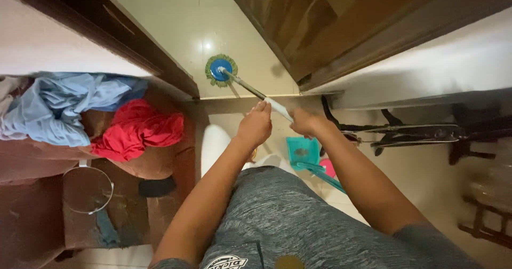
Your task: The person assembles a mop by attaching the handle parts, rinses and wrings the mop head in a bucket, and mops the floor in a hallway and room.
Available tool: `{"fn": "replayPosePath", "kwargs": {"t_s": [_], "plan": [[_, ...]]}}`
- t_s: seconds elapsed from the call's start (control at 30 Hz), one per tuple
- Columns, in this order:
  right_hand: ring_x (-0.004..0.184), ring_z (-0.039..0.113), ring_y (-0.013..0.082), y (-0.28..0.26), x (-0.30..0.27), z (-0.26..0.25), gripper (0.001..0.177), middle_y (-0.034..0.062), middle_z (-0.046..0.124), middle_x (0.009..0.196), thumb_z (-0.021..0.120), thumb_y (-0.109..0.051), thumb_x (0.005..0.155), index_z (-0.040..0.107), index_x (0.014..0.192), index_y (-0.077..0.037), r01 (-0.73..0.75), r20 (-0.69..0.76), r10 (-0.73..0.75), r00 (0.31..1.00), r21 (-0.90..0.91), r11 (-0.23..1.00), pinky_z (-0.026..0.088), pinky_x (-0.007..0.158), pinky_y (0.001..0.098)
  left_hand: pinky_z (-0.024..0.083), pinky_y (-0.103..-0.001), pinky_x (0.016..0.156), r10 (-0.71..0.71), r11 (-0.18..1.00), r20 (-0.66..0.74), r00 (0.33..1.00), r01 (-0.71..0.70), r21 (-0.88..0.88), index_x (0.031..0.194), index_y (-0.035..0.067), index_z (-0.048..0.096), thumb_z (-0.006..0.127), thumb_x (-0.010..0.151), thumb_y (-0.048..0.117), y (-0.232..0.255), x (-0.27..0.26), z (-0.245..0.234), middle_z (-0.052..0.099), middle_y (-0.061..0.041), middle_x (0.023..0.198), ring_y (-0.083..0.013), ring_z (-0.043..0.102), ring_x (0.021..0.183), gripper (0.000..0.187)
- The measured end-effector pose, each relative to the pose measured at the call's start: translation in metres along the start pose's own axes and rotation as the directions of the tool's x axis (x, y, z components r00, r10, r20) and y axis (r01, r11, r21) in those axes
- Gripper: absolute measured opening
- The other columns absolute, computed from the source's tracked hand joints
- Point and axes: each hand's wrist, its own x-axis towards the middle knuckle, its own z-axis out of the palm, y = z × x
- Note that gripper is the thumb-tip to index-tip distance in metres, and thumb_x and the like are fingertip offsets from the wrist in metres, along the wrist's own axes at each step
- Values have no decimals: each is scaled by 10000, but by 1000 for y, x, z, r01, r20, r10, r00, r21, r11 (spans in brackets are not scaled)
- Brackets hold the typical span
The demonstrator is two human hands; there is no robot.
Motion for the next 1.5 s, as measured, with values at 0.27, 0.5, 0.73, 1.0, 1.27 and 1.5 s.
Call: {"fn": "replayPosePath", "kwargs": {"t_s": [0.27,0.5,0.73,1.0,1.27,1.5], "plan": [[589,654,266,-13,-8,-18,511,175,679,762,586,-187,967,492,1468,-144,-27,13,27,1000,-6,1000,527,535,421,480,-474,1077,28,1000,-82,996,-28,-2,1368,-41,545,589,874,44,-1,10,3,545,-249,1448,-415,557,1319,503],[586,660,258,-10,-1,-26,544,177,690,768,588,-188,964,478,1495,-166,-15,-3,15,1000,-40,999,532,547,411,489,-479,1054,15,999,-105,994,-20,-46,1397,-25,525,610,876,82,-3,21,5,523,-234,1471,-426,559,1297,538],[610,671,282,-9,3,-50,566,189,700,828,533,-66,910,535,1453,-225,5,-22,-6,1000,-20,1000,551,535,436,528,-497,954,-37,996,-52,998,33,-78,1384,17,518,613,888,111,11,32,-13,509,-201,1490,-410,560,1282,514],[616,693,272,-26,-22,-82,592,201,724,832,494,-21,880,568,1431,-227,-24,-26,20,999,-135,991,557,554,412,544,-499,946,-98,994,-11,995,97,-59,1355,30,513,625,899,130,10,39,-23,493,-182,1512,-404,571,1240,480],[579,667,252,-41,-21,-69,573,172,705,799,475,-3,875,555,1417,-172,24,-15,-25,1000,-59,998,545,524,407,529,-513,926,-57,992,-34,998,52,-117,1373,-16,511,619,869,78,18,43,-32,523,-209,1467,-408,554,1268,524],[638,686,283,-32,4,-29,565,182,712,874,504,-42,904,494,1462,-135,58,-118,-54,992,33,998,564,541,429,502,-476,1030,57,992,-139,989,-72,-102,1402,-44,512,619,887,68,1,55,4,532,-264,1446,-432,563,1278,538]]}}
